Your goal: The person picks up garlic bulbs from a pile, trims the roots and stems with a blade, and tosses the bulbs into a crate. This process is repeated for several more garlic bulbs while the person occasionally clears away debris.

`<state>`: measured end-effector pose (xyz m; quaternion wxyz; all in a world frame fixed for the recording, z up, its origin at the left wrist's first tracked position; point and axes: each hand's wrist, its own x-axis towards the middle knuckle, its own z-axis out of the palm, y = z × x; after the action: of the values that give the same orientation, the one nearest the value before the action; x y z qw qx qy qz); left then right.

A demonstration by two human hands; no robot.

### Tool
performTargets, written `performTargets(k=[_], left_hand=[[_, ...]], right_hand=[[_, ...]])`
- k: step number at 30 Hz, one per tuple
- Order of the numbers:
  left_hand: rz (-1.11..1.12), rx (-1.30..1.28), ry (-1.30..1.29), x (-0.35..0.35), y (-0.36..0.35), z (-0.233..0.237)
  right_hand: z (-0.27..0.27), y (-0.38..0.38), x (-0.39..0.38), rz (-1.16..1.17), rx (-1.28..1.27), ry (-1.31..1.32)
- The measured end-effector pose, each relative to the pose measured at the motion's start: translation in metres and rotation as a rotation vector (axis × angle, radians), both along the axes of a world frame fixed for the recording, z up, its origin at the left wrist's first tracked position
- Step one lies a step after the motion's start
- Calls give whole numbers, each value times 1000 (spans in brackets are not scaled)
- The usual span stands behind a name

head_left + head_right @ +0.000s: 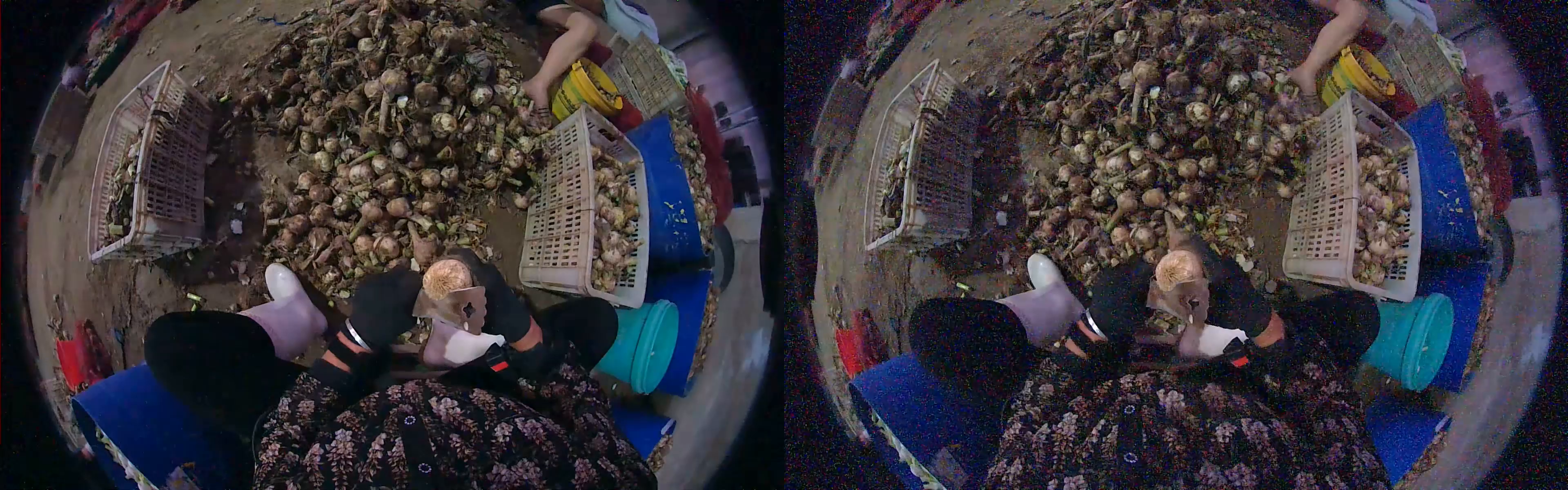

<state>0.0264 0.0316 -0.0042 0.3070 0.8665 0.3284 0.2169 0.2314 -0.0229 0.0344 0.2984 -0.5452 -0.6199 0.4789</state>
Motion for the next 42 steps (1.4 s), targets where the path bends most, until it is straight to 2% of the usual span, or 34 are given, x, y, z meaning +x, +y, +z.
performTargets(k=[2, 3, 5, 8, 9, 10, 11, 12, 15, 16, 19, 20, 22, 23, 24, 26, 27, 28, 29, 31, 33, 38, 40, 41, 42], left_hand=[[-29, -24, 66, 0, 0, -2], [11, 11, -33, 1, 1, -12], [101, 26, -153, -4, 6, -44], [235, -155, -84, -15, 21, -80], [238, -216, -33, -16, 38, -88], [248, -285, 37, -20, 49, -79], [305, -204, 52, -20, 43, -69], [366, -125, 68, -17, 38, -46], [157, -346, -222, -26, 27, -58], [-11, 155, -110, -25, 34, -61], [-89, 302, -225, -27, 35, -39], [-93, 27, -104, -27, 31, -26], [-92, -315, -70, -26, 20, 0], [-143, -264, -61, -27, 17, 0], [-194, -214, -55, -27, 14, 0], [-379, 337, -59, -31, 10, -17], [-405, 362, -122, -30, 10, -18], [-433, 386, -186, -28, 10, -20], [-463, 408, -252, -26, 8, -21], [-388, -122, -228, -23, 0, 8], [-331, -391, -222, -20, -3, 19], [-312, -452, -129, -16, -4, -2], [-86, -377, -172, -16, -13, -29], [26, -345, -196, -14, -23, -54], [10, -336, -134, -19, -23, -70]], right_hand=[[-1, 0, -1, -32, 27, -3], [-1, 0, -1, -49, 43, -5], [4, -8, 3, 81, -212, 393], [48, -24, -17, 81, -233, 290], [37, -25, -9, 20, -109, 192], [31, -24, -3, -50, 7, 84], [23, -4, 8, -20, 211, -112], [20, 3, 8, -120, 100, 49], [17, 2, 1, -126, 87, 150], [4, 1, 6, -69, 43, 228], [4, 3, 4, -2, -86, 418], [7, -2, 3, -52, -62, 380], [13, -11, 0, -83, 8, 265], [16, -12, -4, -62, 56, 188], [18, -10, -8, -1, 232, 60], [21, -13, -11, 82, 300, -32], [22, -15, -13, 126, 333, -75], [23, -17, -15, 143, 485, -204], [24, -17, -16, 163, 471, -214], [27, -17, -17, 195, 441, -239], [29, -17, -18, 218, 448, -234], [32, -21, -19, 185, 535, -304], [25, -24, -19, 118, 544, -306], [39, -21, -17, 68, 620, -259], [67, -17, -15, 30, 691, -212]])
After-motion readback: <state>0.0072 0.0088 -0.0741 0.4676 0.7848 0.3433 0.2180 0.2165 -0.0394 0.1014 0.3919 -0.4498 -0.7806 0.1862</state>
